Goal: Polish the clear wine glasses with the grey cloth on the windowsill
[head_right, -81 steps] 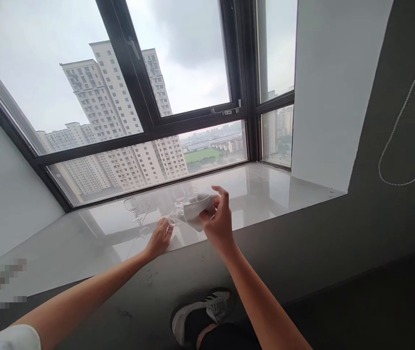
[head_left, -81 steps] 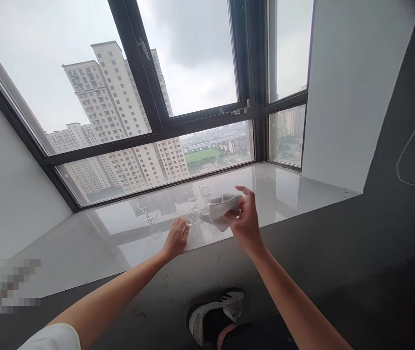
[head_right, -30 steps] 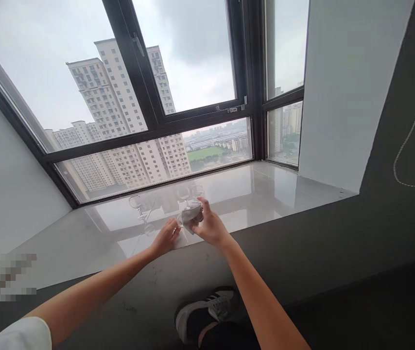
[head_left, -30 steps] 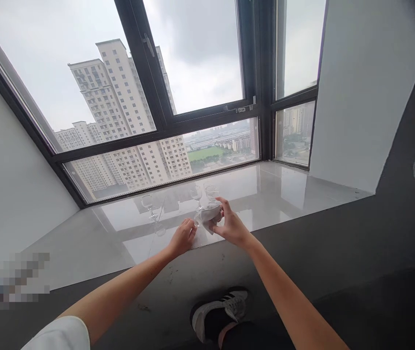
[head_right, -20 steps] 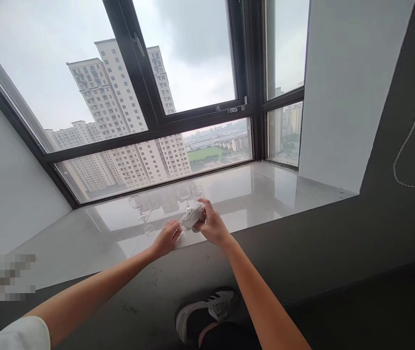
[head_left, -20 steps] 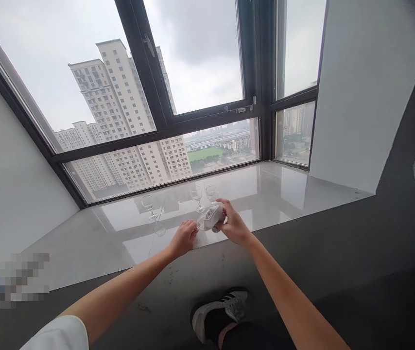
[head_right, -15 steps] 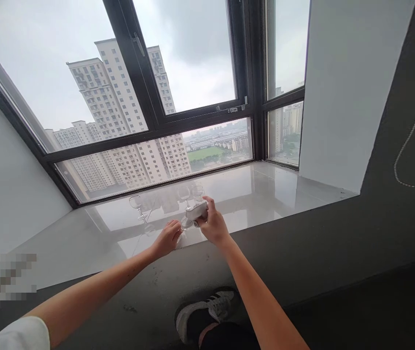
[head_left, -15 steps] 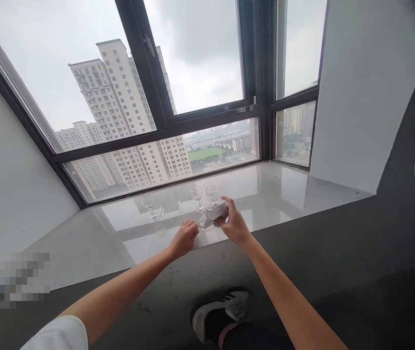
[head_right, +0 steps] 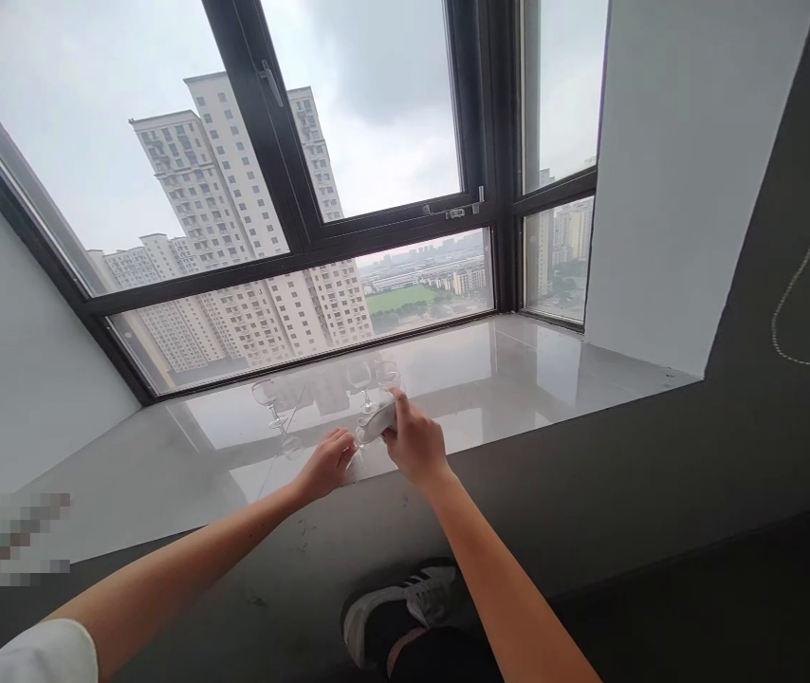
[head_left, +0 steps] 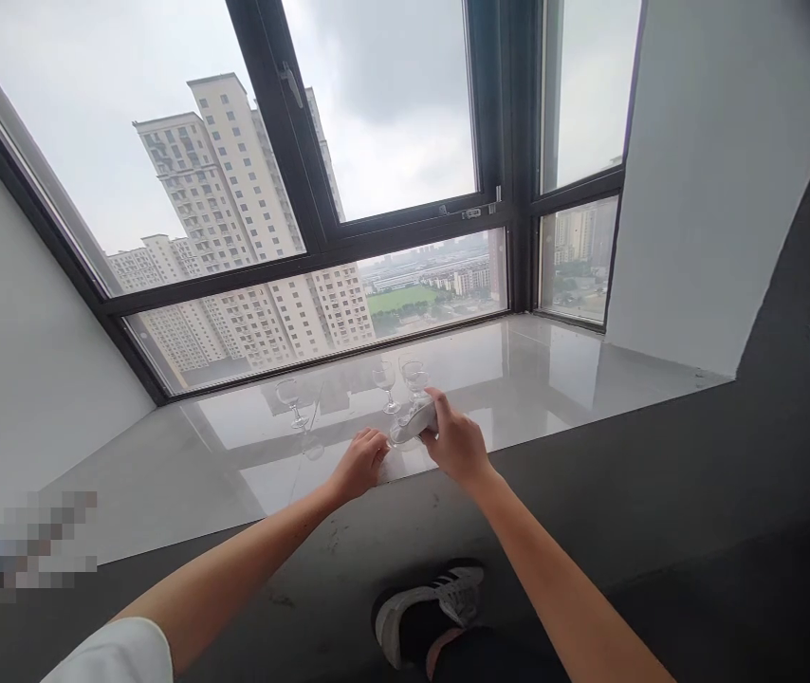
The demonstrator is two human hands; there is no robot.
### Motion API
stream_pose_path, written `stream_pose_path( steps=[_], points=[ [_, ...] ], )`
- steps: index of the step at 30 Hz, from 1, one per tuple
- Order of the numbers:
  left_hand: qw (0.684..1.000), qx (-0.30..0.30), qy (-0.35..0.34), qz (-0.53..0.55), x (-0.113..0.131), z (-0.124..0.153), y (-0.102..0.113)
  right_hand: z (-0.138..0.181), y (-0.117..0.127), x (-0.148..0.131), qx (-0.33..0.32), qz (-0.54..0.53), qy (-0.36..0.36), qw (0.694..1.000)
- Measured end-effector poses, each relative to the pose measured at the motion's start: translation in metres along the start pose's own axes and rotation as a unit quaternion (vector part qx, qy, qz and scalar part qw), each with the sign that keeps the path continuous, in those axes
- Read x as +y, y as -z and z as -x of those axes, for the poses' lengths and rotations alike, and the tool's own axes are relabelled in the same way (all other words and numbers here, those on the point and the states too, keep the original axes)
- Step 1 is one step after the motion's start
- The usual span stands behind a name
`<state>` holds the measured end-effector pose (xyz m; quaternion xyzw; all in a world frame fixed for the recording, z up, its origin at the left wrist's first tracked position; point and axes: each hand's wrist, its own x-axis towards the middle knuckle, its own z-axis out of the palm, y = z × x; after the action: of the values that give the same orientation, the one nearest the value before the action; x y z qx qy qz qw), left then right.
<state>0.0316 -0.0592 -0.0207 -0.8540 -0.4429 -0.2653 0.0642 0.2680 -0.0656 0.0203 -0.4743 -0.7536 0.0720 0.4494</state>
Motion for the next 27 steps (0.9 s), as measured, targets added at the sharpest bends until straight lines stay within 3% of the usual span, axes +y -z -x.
stream_pose_path(
  steps=[8,13,20,27],
  points=[
    [1.000,0.001,0.024,-0.002,0.000,0.001,-0.001,-0.004,0.014,0.004,-0.060,-0.183,-0.002,0.981],
    [1.000,-0.008,0.012,0.004,0.002,0.000,0.001,-0.004,0.008,0.003,-0.087,-0.277,-0.008,0.957],
    [0.999,0.007,0.043,0.007,-0.005,-0.001,-0.001,-0.007,-0.001,0.010,-0.010,-0.309,-0.062,0.949],
    [0.990,0.063,0.129,-0.012,-0.017,-0.001,-0.006,-0.014,0.021,0.031,0.101,-0.349,-0.146,0.920]
  ],
)
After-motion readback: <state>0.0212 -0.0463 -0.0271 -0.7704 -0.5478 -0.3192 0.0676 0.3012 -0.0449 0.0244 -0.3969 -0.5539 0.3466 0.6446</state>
